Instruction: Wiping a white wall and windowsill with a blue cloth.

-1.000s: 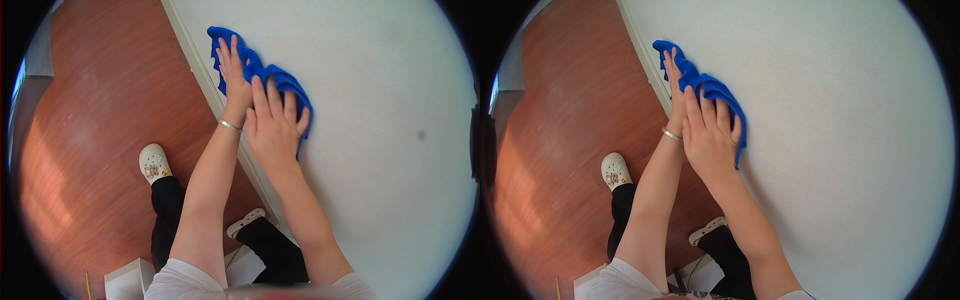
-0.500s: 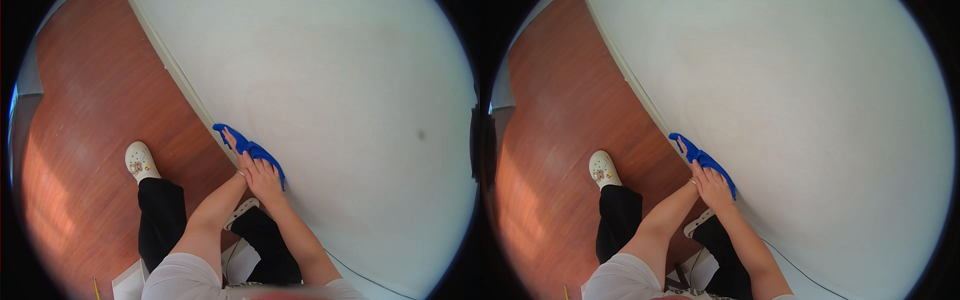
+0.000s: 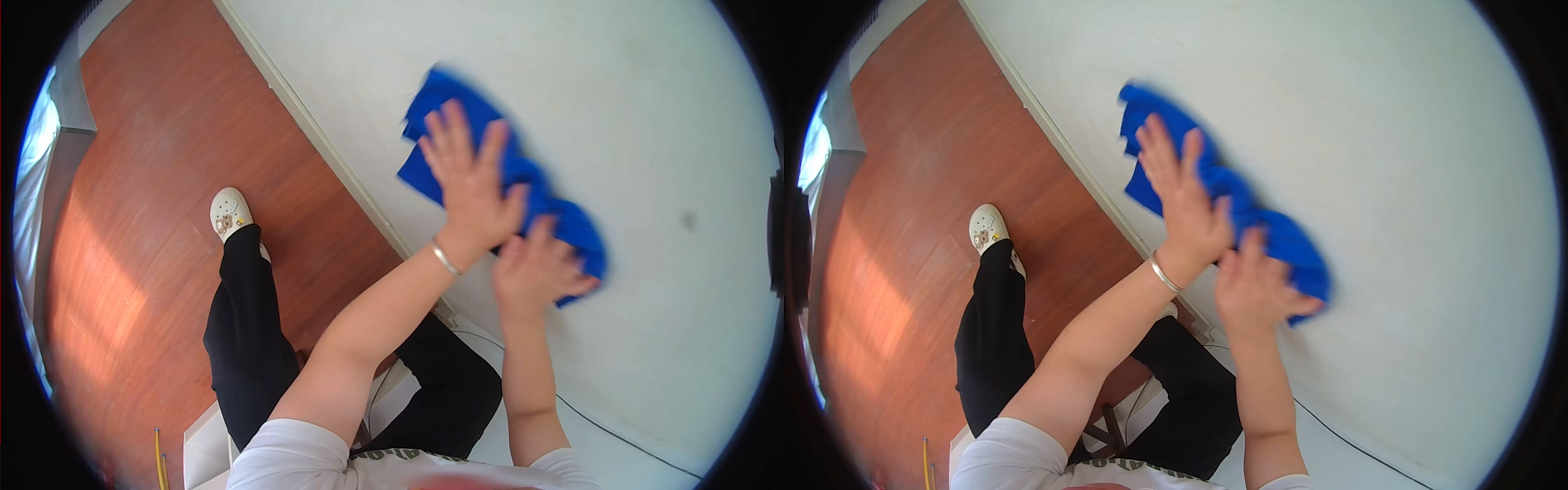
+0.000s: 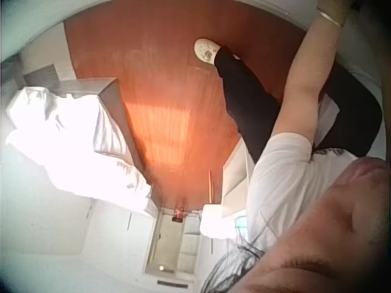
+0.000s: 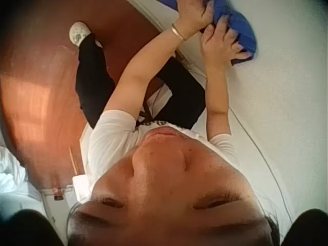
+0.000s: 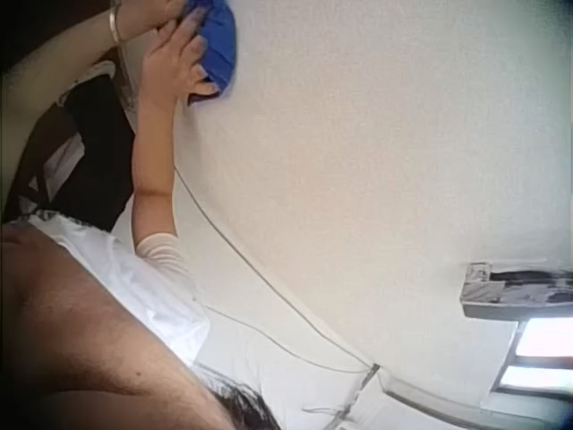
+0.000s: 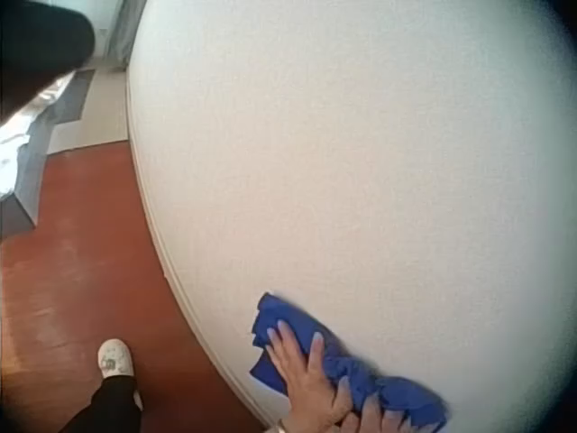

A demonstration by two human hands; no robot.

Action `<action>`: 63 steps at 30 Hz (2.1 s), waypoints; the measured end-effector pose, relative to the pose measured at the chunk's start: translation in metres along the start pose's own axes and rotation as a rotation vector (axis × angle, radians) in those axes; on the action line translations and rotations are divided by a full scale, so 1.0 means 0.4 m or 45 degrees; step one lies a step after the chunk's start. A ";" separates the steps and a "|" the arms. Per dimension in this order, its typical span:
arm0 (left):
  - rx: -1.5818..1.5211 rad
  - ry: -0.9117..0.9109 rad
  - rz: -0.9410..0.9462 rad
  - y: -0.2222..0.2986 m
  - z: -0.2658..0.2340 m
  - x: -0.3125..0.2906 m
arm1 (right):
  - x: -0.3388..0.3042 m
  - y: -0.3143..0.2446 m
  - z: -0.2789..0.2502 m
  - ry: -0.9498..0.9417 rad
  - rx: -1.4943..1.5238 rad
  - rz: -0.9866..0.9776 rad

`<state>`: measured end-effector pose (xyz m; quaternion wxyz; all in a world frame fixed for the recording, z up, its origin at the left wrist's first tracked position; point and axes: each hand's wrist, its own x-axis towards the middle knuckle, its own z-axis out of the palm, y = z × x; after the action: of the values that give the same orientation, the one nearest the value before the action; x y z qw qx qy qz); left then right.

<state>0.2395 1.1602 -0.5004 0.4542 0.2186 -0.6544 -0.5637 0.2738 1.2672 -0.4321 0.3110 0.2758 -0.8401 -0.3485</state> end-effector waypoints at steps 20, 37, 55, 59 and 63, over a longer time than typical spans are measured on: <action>0.049 -0.505 0.644 0.526 0.039 -0.107 | -0.191 0.469 -0.109 0.575 0.262 0.688; 0.557 -0.880 1.306 0.351 -0.015 -0.370 | -0.572 0.331 0.038 0.341 0.624 0.987; 0.707 -1.543 1.990 0.271 0.200 -0.533 | -0.769 0.160 0.339 -0.180 0.911 1.709; 0.557 -2.038 1.539 0.121 0.196 -0.579 | -0.774 0.092 0.363 0.115 1.298 2.173; 0.517 -1.986 1.662 0.128 0.181 -0.620 | -0.833 0.055 0.367 0.151 1.536 2.265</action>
<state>0.3124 1.4109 -0.5351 0.0760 -0.5318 -0.8404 -0.0718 0.3813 1.5678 -0.6084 0.3059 -0.3099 -0.7561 0.4887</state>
